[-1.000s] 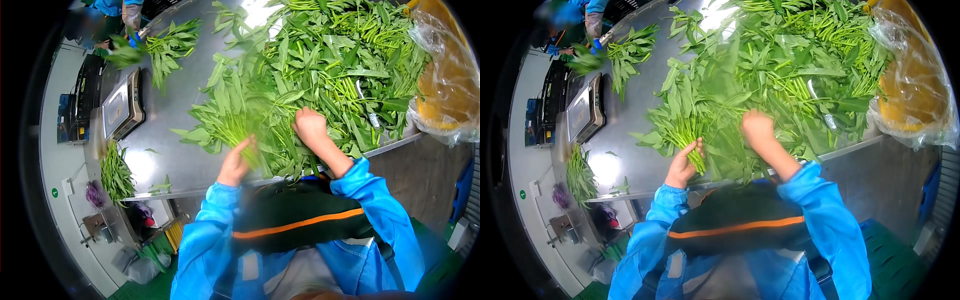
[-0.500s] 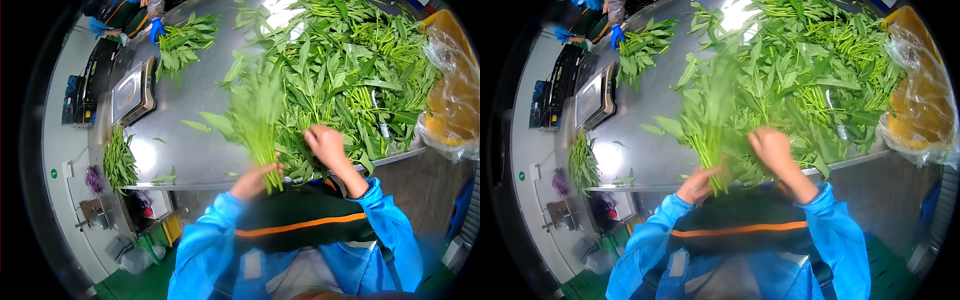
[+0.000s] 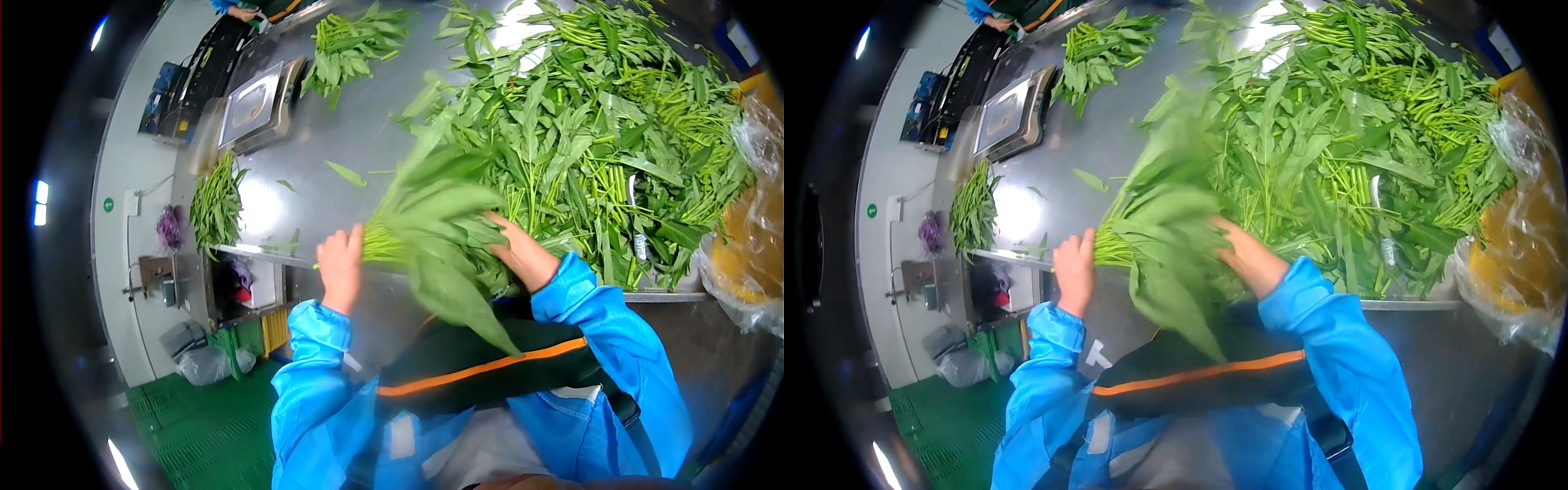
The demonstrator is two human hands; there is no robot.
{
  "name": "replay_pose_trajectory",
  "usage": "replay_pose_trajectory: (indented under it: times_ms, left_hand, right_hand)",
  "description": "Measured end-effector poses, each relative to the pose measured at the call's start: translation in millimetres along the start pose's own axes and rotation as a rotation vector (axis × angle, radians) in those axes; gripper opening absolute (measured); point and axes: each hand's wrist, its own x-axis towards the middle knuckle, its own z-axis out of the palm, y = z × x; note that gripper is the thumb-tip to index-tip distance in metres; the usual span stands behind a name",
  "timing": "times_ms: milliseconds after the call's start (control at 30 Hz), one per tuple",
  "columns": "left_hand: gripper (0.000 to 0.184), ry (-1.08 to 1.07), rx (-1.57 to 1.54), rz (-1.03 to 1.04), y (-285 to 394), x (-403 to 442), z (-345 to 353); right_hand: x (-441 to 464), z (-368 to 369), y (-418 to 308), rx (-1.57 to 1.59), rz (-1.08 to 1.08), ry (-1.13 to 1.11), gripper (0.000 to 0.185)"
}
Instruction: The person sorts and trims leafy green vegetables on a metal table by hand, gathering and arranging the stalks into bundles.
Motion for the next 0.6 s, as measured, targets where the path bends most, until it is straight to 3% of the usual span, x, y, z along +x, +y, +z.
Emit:
replay_pose_trajectory:
  times_ms: [100,200,300,400,433,533,600]
  left_hand:
    - [0.044,0.050,0.066,-0.091,-9,-14,-7]
    - [0.046,0.081,0.043,-0.208,-20,-32,-5]
    - [0.048,0.129,-0.011,-0.279,-29,-43,0]
    - [0.049,0.095,-0.055,-0.358,-42,-43,4]
    - [0.049,0.094,-0.062,-0.370,-48,-41,6]
    - [0.048,0.126,-0.125,-0.394,-72,-29,17]
    - [0.045,0.192,-0.210,-0.406,-98,-17,31]
  right_hand:
    - [54,-17,24,0.126,0.148,-0.204,0.041]
    - [73,-1,16,0.000,0.146,-0.066,0.027]
    - [73,6,3,-0.125,0.321,0.176,0.013]
    - [77,2,-3,0.016,0.292,-0.057,0.022]
    - [76,14,-2,-0.057,0.226,0.105,0.024]
    - [81,15,-2,-0.083,0.186,-0.034,0.024]
    - [85,19,3,-0.089,0.186,0.021,0.024]
